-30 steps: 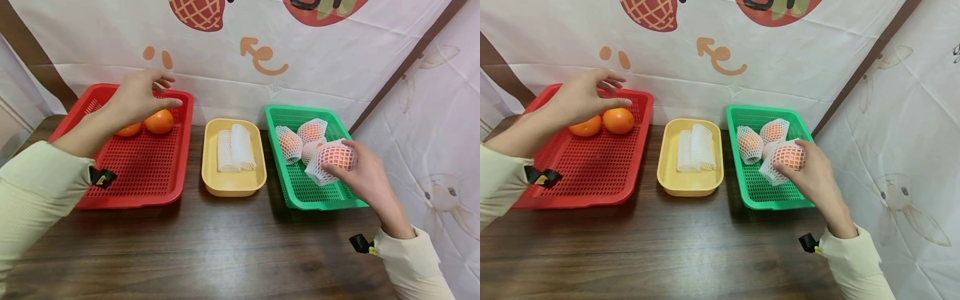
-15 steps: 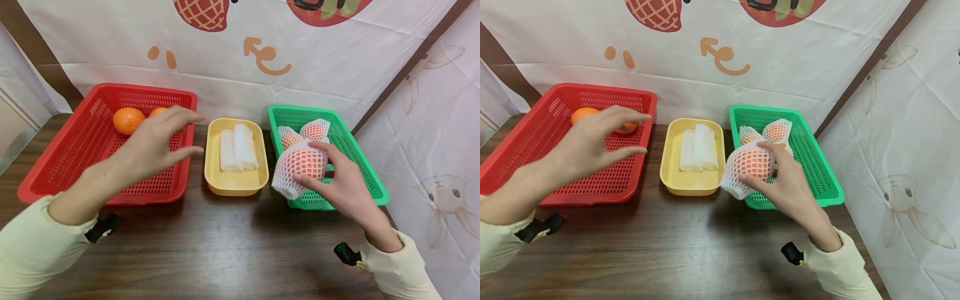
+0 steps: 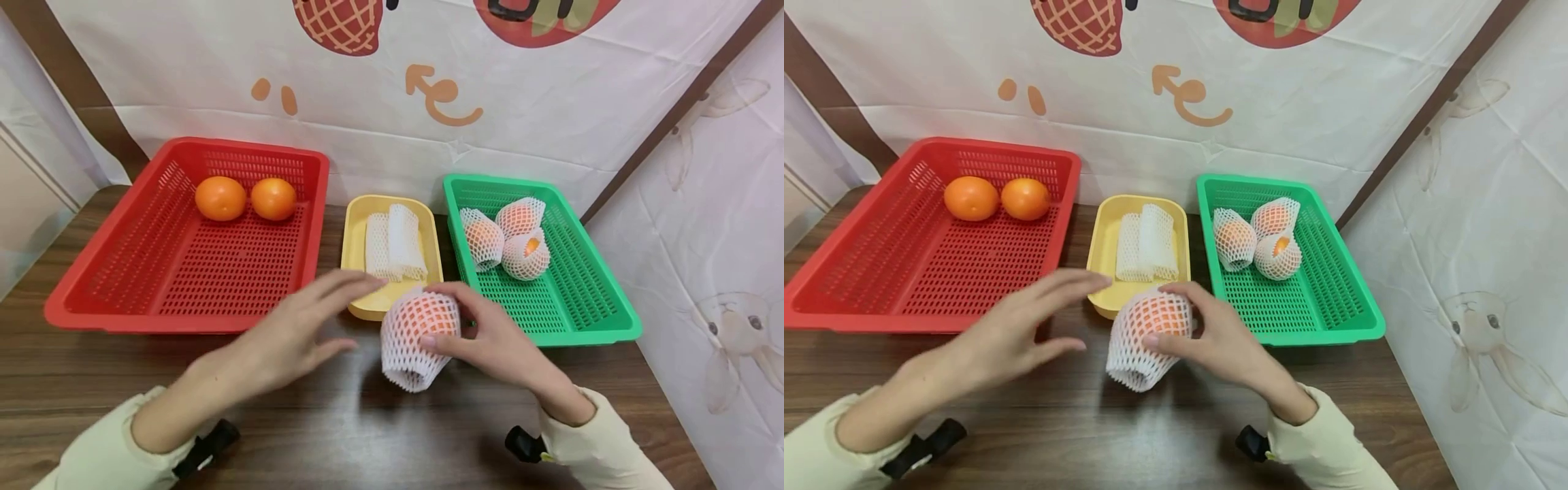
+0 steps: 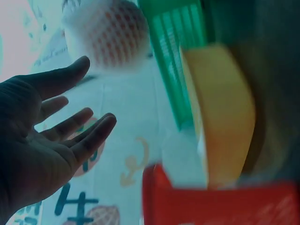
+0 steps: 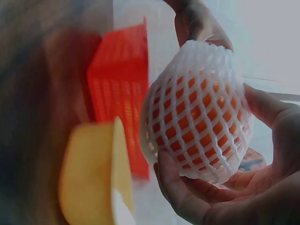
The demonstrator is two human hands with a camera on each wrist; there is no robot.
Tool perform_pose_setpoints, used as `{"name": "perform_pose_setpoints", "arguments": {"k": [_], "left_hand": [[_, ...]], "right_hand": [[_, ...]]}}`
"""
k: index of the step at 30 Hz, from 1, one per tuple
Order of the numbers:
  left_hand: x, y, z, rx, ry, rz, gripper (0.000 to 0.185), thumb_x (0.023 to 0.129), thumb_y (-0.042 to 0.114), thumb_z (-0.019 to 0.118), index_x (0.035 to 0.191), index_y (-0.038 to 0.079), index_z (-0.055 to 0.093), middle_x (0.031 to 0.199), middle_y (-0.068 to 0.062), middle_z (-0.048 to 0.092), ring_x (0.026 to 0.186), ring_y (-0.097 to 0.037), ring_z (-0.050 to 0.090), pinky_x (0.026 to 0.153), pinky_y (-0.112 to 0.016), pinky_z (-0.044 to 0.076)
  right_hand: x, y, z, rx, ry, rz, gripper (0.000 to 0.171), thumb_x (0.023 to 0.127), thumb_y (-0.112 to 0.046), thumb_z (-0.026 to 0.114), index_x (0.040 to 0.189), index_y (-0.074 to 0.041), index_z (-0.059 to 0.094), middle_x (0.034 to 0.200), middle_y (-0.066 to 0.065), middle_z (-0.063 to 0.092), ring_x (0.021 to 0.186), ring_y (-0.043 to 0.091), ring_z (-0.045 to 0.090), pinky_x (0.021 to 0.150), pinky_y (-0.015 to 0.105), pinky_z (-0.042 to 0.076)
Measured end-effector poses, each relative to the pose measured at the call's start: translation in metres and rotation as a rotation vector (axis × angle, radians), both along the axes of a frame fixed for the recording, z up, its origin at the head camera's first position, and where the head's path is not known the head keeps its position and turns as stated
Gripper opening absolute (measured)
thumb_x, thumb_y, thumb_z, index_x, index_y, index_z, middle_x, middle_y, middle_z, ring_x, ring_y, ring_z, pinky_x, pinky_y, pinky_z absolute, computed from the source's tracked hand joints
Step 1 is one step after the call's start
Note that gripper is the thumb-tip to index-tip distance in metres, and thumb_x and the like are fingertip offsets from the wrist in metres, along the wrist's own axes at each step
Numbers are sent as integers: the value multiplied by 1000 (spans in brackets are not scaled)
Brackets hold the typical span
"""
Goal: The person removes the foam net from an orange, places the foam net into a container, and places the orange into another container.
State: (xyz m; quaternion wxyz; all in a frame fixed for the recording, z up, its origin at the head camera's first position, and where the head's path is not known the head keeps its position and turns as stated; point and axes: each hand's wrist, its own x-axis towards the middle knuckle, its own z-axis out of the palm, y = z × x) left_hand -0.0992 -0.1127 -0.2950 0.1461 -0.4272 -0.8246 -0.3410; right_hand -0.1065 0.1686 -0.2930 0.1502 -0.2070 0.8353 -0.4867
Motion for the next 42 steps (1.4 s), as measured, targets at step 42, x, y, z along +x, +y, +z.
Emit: {"name": "perform_pose_setpoints", "arguments": {"k": [42], "left_hand": [[13,6,-87,142,-342,227,48,76,34,78,118,13,69,90,5,68,71,-10,57,60,-25,48]], "right_hand": [[14,-41,-85,-223,355,-36,33,74,-7,82,106,-4,73,116,8,66,111,23,60,90,31,48]]}}
